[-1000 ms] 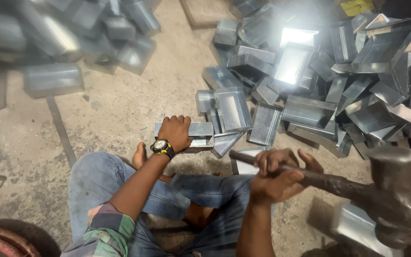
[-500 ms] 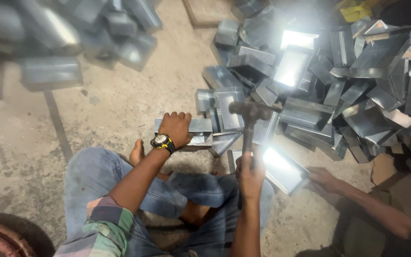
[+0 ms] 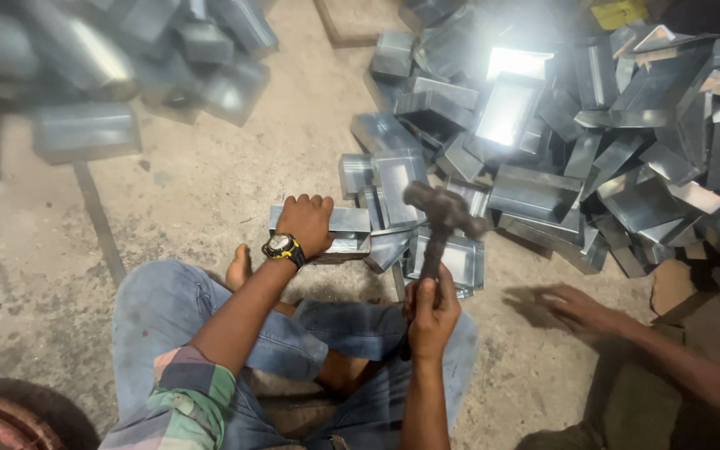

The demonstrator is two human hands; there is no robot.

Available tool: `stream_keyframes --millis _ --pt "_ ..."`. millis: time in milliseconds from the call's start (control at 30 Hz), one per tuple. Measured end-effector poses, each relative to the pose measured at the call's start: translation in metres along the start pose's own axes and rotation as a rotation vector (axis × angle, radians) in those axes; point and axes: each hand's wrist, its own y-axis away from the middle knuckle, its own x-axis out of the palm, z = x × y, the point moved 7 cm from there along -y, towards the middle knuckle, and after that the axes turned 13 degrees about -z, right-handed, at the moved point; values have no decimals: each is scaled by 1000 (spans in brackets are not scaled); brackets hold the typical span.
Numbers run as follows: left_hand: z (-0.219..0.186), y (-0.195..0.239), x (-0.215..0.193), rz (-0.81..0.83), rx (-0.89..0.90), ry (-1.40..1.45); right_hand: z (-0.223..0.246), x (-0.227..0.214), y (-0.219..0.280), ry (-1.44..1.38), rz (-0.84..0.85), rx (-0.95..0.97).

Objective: The person uses a hammer to shape and flatten the edges of small metal boxes while sitting on the floor, handling one box at a time from a large pile.

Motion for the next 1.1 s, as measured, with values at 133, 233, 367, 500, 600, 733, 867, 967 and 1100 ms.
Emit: stream_keyframes --millis 133,233,367,500,600,733,867,967,1100 --pt "3 -6 4 44 -12 -16 -9 10 -1 27 -32 -16" --pt "1 -6 6 62 -35 9 -45 25 -5 579 153 94" --pt "8 -14 -5 -46 -35 -98 -22 17 -17 388 23 13" --pt "40 26 -13 -366 -298 26 52 -7 1 190 -71 -175" --pt "95 82 13 -523 -757 363 101 -9 16 -205 -52 -259" --pt "96 82 78 -275 -545 331 113 -5 6 -520 -25 -433" --pt "75 81 113 -243 -534 322 44 21 5 -196 -174 -544" --pt "64 83 114 -328 -503 319 -24 48 7 582 -48 -211" --pt "67 78 106 -310 -468 269 -12 51 5 405 -2 -91"
